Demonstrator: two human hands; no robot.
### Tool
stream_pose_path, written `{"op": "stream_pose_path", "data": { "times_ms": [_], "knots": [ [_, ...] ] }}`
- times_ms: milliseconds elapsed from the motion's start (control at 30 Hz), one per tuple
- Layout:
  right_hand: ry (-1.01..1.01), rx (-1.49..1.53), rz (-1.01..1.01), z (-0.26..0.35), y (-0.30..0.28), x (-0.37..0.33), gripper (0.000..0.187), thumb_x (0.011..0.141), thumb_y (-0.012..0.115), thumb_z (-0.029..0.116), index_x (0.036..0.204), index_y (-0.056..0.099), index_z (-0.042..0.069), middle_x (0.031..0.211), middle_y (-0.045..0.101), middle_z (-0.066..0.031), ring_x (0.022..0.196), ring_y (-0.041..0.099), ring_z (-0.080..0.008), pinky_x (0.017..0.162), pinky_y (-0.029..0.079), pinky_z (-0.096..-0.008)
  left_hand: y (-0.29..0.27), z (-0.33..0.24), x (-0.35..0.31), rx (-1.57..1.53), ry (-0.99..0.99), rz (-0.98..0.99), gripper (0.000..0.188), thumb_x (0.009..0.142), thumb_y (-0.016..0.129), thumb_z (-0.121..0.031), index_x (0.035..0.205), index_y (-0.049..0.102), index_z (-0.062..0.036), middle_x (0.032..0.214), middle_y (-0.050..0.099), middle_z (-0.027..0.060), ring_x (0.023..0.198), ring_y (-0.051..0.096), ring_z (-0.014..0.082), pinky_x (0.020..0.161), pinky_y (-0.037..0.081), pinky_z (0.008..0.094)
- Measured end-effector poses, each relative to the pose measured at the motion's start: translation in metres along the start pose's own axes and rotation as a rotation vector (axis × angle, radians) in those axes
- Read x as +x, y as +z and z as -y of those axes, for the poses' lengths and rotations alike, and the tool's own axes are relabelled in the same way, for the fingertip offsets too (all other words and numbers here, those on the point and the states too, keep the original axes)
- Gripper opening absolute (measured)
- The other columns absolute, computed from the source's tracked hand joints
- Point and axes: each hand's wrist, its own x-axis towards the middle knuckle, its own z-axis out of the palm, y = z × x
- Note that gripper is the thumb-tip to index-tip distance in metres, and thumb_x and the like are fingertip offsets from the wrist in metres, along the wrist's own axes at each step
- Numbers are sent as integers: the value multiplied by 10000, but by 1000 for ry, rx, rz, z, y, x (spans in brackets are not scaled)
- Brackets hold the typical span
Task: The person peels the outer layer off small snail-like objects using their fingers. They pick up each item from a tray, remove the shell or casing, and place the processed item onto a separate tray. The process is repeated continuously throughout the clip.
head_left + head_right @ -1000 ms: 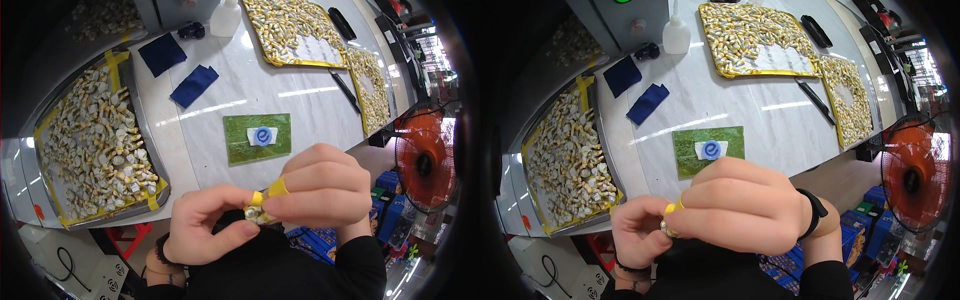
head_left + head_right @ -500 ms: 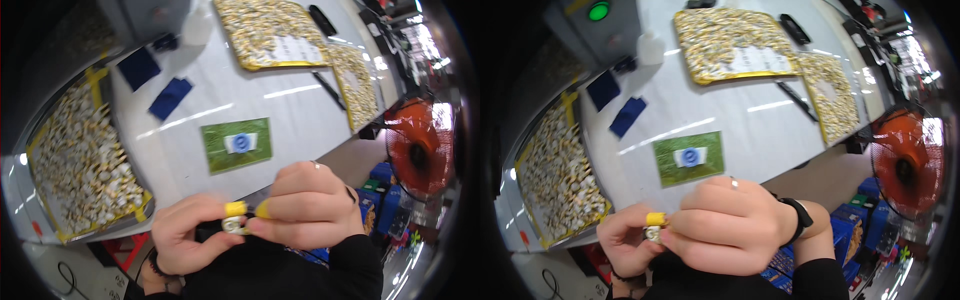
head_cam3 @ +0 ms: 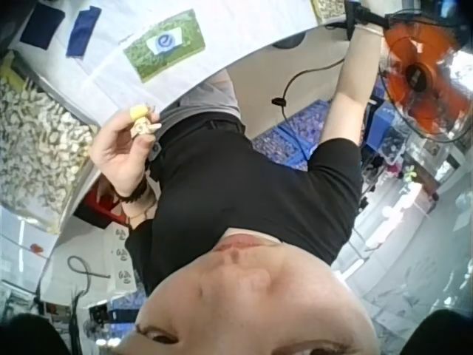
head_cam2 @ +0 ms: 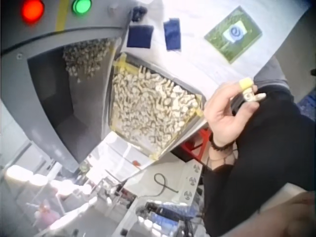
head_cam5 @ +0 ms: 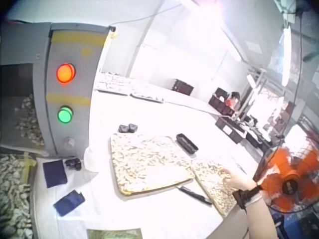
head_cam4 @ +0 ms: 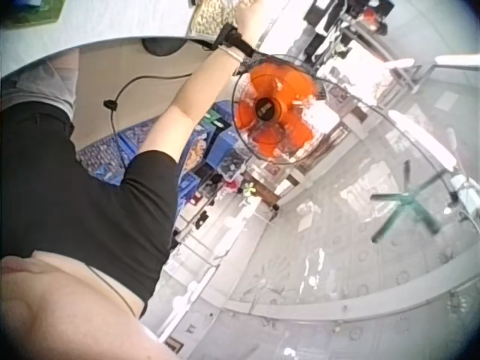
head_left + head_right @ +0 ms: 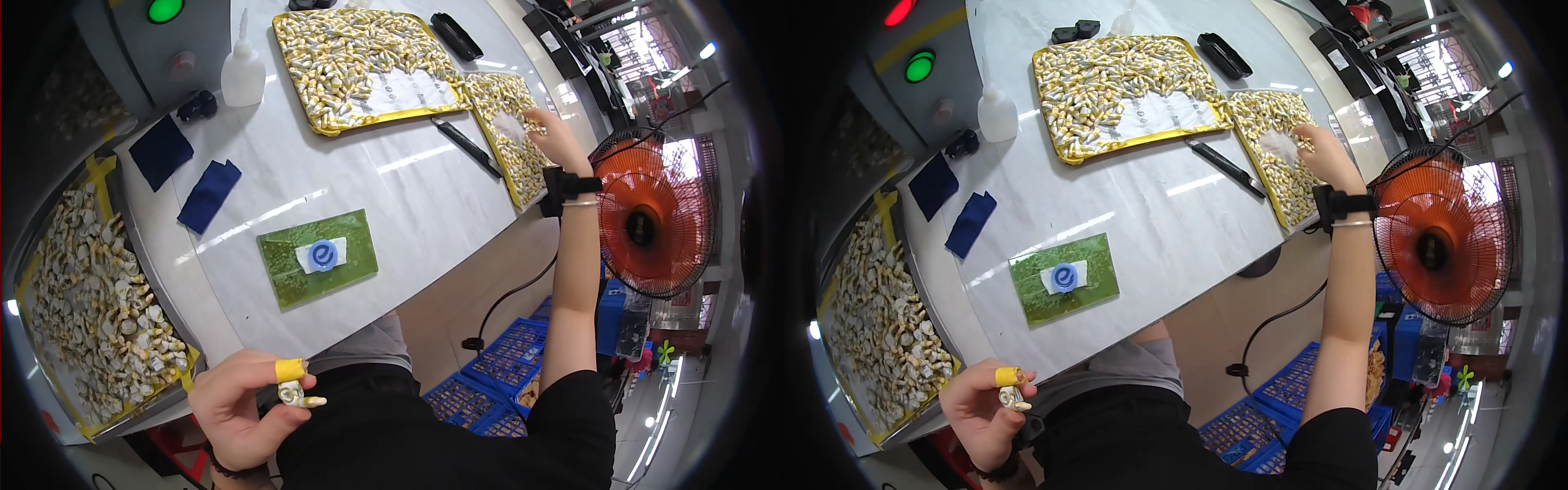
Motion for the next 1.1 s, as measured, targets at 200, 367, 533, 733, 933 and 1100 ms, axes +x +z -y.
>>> {"op": "stream_pose_path", "data": {
  "times_ms": [200,367,533,733,933,1100],
  "knots": [
    [29,-58,-153,-18,31,27,201,747,650,66,942,641,17,983,624,-212,908,598,-347,803,473,-391,-1,-1,0,1,-12,15,277,679,788,-92,879,660,51,772,677,142,723,650,193,675,493,262],
    [37,-60,-112,-9,32,30,121,732,667,72,841,645,26,826,629,-189,799,600,-353,712,473,-406,0,-1,0,2,-7,13,270,670,788,-82,872,662,47,775,679,135,723,647,189,676,487,259],
    [-15,15,-107,-7,28,29,114,755,646,94,833,624,14,775,621,-171,729,590,-317,669,463,-381,-1,0,-1,-20,-38,16,278,661,797,-81,868,663,47,769,678,131,717,642,184,675,484,256],
    [9,113,-162,0,25,33,155,828,564,123,888,560,-20,727,607,-175,644,578,-294,620,462,-345,-4,-3,-2,-19,-33,-6,280,660,805,-92,855,663,50,760,673,131,712,642,182,670,485,255],
    [-46,-49,-44,0,19,34,142,808,582,117,841,616,-17,732,627,-163,676,614,-269,626,479,-340,-6,-1,-2,-42,-23,-20,286,658,809,-98,851,660,50,753,671,131,708,642,184,665,487,259],
    [116,270,32,8,31,33,174,780,627,135,869,645,-13,703,640,-99,659,619,-185,604,480,-299,-6,-1,-1,-41,-30,-22,285,657,810,-94,853,660,48,757,671,129,713,642,184,669,486,260]
  ]
}}
